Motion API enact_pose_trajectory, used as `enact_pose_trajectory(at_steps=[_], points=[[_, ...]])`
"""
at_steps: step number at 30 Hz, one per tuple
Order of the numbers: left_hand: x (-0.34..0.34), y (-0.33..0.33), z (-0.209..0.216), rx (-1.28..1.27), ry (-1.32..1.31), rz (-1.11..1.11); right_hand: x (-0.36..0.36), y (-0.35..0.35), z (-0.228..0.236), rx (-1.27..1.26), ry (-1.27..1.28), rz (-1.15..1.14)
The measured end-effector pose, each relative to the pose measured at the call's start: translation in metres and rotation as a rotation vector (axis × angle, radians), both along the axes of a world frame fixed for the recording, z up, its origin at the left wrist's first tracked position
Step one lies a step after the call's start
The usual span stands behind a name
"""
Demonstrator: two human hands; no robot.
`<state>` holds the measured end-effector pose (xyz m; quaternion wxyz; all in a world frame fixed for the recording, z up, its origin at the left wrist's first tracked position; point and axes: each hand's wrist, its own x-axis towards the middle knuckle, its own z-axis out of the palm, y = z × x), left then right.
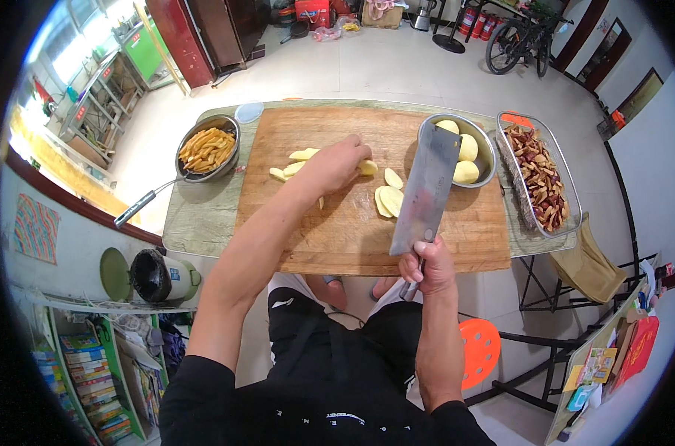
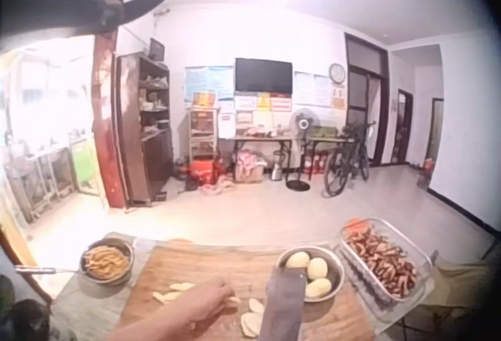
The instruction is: The person slices peeled potatoes into thin strips on a wooden cutting board using a large cleaver. The person holds the potato slices with one hand and cuts them into uniform strips with the other, accumulating a pile of cut potatoes on the board.
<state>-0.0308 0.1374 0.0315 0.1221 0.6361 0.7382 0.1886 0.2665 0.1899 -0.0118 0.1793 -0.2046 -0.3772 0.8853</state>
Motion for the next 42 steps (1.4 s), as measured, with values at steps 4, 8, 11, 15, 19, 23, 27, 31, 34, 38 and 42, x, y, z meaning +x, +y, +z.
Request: enact_pose_trajectory(at_steps=[4, 8, 11, 15, 19, 23, 27, 31, 34, 38, 42], points=[[0.012, -0.054, 0.009, 0.195, -0.06, 0.033, 0.006, -0.003, -0.007, 0.049, 0.176, 0.128], [0.031, -0.113, 0.011, 0.41, 0.072, 0.067, 0.01, -0.005, -0.021, 0.179, 0.266, 0.082], [0.051, -0.149, 0.002, 0.55, 0.209, 0.152, -0.005, -0.018, -0.012, 0.262, 0.288, -0.17], [0.065, -0.173, -0.026, 0.61, 0.27, 0.307, -0.029, -0.04, 0.009, 0.205, 0.193, -0.604], [0.064, -0.182, -0.04, 0.557, 0.207, 0.334, -0.043, -0.057, 0.03, 0.225, 0.147, -0.875], [0.065, -0.193, -0.033, 0.46, 0.079, 0.3, -0.05, -0.051, 0.05, 0.512, -0.126, -0.666], [0.07, -0.204, -0.024, 0.394, 0.041, 0.282, -0.056, -0.038, 0.067, 1.215, -0.537, -0.268], [0.07, -0.196, -0.035, 0.382, 0.12, 0.311, -0.089, -0.033, 0.089, 1.774, -0.422, 0.023], [0.055, -0.194, -0.037, 0.326, 0.138, 0.204, -0.105, -0.031, 0.09, 1.814, -0.475, 0.204], [0.036, -0.193, -0.041, 0.336, 0.14, 0.068, -0.116, -0.039, 0.101, 1.765, -0.641, 0.323], [0.041, -0.194, -0.046, 0.3, 0.087, 0.123, -0.12, -0.038, 0.099, 1.76, -0.693, 0.407]])
